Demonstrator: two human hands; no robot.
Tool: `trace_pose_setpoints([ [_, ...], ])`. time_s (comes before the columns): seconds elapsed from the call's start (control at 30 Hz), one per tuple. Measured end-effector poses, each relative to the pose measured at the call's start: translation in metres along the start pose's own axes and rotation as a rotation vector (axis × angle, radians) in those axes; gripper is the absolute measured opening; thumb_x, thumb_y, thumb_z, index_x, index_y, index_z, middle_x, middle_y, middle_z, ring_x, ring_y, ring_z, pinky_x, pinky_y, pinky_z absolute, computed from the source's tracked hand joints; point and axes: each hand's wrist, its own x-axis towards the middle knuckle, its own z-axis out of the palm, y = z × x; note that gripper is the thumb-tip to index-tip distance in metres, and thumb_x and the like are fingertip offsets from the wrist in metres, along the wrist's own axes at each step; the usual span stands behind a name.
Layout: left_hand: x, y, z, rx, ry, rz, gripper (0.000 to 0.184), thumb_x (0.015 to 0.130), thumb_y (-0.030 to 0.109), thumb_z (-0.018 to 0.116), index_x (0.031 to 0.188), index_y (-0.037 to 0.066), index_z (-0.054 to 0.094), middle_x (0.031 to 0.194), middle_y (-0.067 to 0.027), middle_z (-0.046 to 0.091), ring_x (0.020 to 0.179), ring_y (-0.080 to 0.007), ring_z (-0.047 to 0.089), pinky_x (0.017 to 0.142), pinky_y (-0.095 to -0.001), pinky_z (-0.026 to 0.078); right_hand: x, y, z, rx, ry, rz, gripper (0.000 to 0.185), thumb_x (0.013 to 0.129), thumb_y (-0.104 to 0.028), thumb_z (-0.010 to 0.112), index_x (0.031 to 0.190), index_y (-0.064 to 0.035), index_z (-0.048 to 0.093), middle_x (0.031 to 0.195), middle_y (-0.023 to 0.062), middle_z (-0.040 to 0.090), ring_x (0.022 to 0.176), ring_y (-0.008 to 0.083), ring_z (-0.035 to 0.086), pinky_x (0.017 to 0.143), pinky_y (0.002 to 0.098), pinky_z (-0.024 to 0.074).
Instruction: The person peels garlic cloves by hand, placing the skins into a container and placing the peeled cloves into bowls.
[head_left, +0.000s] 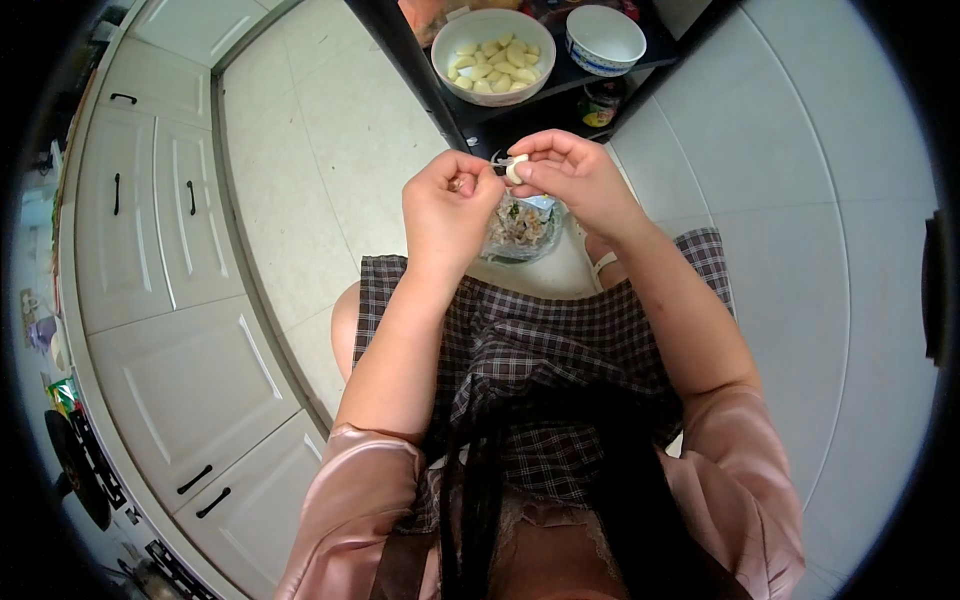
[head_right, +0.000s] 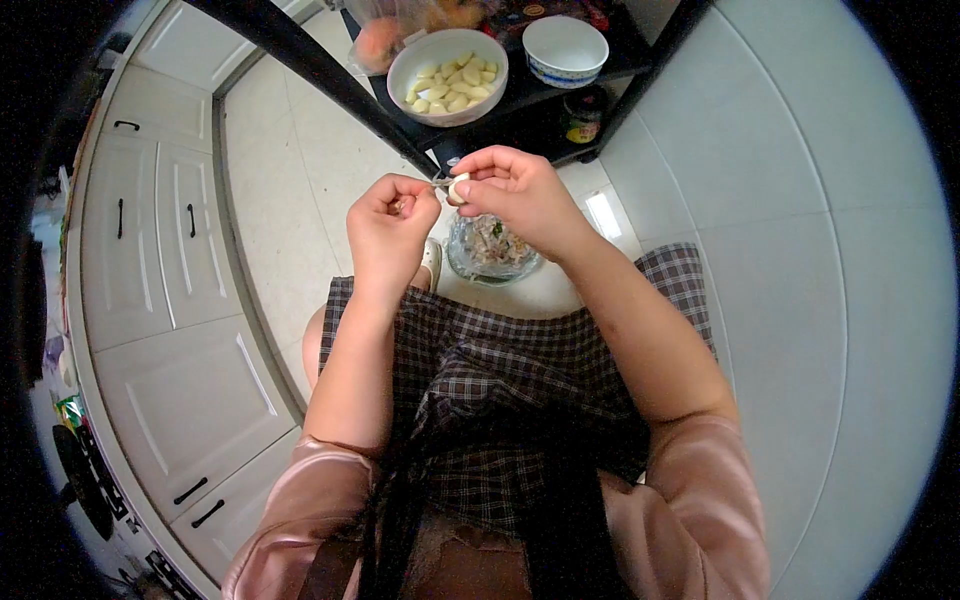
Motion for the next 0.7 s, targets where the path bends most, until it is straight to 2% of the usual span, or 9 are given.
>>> trace_pose_setpoints([
  [0.33,0.003,-0.001,-0.01,0.002,0.085,0.019,0.005,0.073,0.003,0.063,0.075,-0.001,0.061,0.058,0.0056,0.045,0.055,-0.0024,0.04,0.051,-0.0172,0.034,0.004,0.008,-0.007,-0.058,0.076,0.018,0.022,0.08,-0.006,0.063,0.1,0.0005,0.059,0.088,0.0044,0.062,0.077,0.0086,0.057,0.068,0.0225,0.0477],
  [0.4,0.003,-0.004,-0.011,0.102,-0.066,-0.081,0.002,0.073,0.002,0.062,0.074,0.0,0.061,0.057,0.0057,0.044,0.054,-0.0026,0.039,0.051,-0.0176,0.034,0.004,0.006,-0.007,-0.044,0.085,0.033,0.021,0.08,-0.006,0.063,0.1,0.001,0.059,0.087,0.0046,0.062,0.076,0.0088,0.057,0.068,0.0221,0.0477],
  [0.47,0.001,-0.009,-0.01,0.084,-0.12,-0.108,0.003,0.074,0.002,0.061,0.076,-0.001,0.061,0.058,0.0048,0.045,0.055,-0.0028,0.041,0.051,-0.0175,0.034,0.005,0.006,-0.007,-0.032,0.092,0.048,0.021,0.081,-0.006,0.063,0.1,0.0015,0.058,0.087,0.0048,0.062,0.075,0.0091,0.058,0.067,0.0218,0.0477],
  [0.53,0.0,-0.007,-0.006,0.065,-0.175,-0.135,0.005,0.075,0.001,0.06,0.078,-0.001,0.061,0.06,0.0039,0.047,0.056,-0.0029,0.043,0.052,-0.0174,0.035,0.007,0.009,-0.009,-0.017,0.097,-0.034,0.021,0.084,-0.007,0.059,0.104,0.0003,0.058,0.09,0.0056,0.062,0.079,0.0093,0.058,0.073,0.0221,0.0477],
  [0.6,0.0,-0.001,-0.001,-0.295,-0.178,-0.328,0.015,0.079,0.004,0.054,0.091,-0.003,0.059,0.063,0.0007,0.051,0.056,-0.0044,0.044,0.05,-0.0187,0.036,0.012,0.007,-0.008,-0.016,0.142,-0.087,0.023,0.084,-0.007,0.059,0.106,0.0011,0.057,0.092,0.0068,0.062,0.079,0.0099,0.059,0.074,0.0224,0.0482],
  [0.63,0.002,-0.001,-0.002,-0.295,-0.175,-0.326,0.015,0.079,0.004,0.054,0.091,-0.003,0.059,0.063,0.0007,0.051,0.056,-0.0044,0.044,0.05,-0.0187,0.036,0.016,0.006,-0.008,-0.013,0.189,-0.142,0.024,0.085,-0.007,0.059,0.107,0.0019,0.056,0.093,0.008,0.063,0.08,0.0105,0.059,0.075,0.0227,0.0487],
  [0.7,0.007,-0.001,-0.003,-0.528,-0.259,-0.593,0.024,0.083,0.006,0.047,0.105,-0.004,0.052,0.081,-0.0023,0.054,0.053,-0.0052,0.037,0.045,-0.0189,0.03,0.027,0.002,-0.012,-0.016,0.184,-0.21,0.028,0.085,-0.006,0.058,0.111,0.0029,0.054,0.097,0.01,0.062,0.085,0.0126,0.06,0.078,0.0246,0.0488],
])
